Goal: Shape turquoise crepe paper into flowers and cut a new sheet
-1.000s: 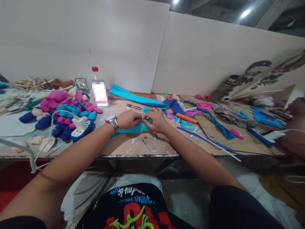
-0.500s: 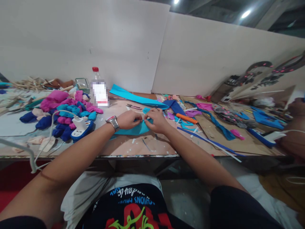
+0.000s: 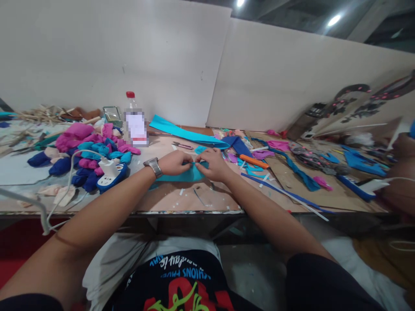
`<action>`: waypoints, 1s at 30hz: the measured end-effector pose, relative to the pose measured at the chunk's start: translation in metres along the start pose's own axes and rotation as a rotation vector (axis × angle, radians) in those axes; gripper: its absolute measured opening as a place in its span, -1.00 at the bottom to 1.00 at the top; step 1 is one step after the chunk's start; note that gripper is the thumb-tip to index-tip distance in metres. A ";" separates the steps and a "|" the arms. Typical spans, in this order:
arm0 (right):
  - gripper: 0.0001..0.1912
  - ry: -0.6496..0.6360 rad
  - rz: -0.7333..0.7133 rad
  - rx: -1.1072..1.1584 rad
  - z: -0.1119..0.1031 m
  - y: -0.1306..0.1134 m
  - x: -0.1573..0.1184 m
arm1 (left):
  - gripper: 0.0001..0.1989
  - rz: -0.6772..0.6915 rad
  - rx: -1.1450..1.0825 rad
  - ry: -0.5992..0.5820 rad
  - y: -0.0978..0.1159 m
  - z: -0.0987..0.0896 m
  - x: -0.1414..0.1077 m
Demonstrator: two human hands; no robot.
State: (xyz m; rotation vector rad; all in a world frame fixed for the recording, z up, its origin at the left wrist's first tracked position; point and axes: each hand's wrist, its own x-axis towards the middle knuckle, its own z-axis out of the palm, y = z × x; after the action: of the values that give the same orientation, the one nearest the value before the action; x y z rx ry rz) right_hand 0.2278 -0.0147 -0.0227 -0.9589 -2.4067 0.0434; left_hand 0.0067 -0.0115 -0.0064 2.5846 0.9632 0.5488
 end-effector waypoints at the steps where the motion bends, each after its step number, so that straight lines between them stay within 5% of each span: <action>1: -0.89 0.002 -0.012 0.007 0.001 0.000 0.000 | -0.77 -0.001 -0.018 -0.008 0.000 0.000 0.000; 24: -0.82 0.046 -0.109 -0.032 -0.003 -0.003 0.002 | -0.77 -0.189 -0.376 -0.062 -0.017 -0.001 0.004; 30: -0.82 0.102 -0.180 -0.068 -0.004 -0.003 0.001 | -0.60 -0.228 -0.414 -0.042 -0.017 0.000 0.003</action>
State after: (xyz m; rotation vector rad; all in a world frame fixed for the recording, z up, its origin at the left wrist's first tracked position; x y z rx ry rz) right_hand 0.2273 -0.0174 -0.0180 -0.7519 -2.4024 -0.1501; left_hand -0.0004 0.0026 -0.0125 2.0827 0.9932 0.5608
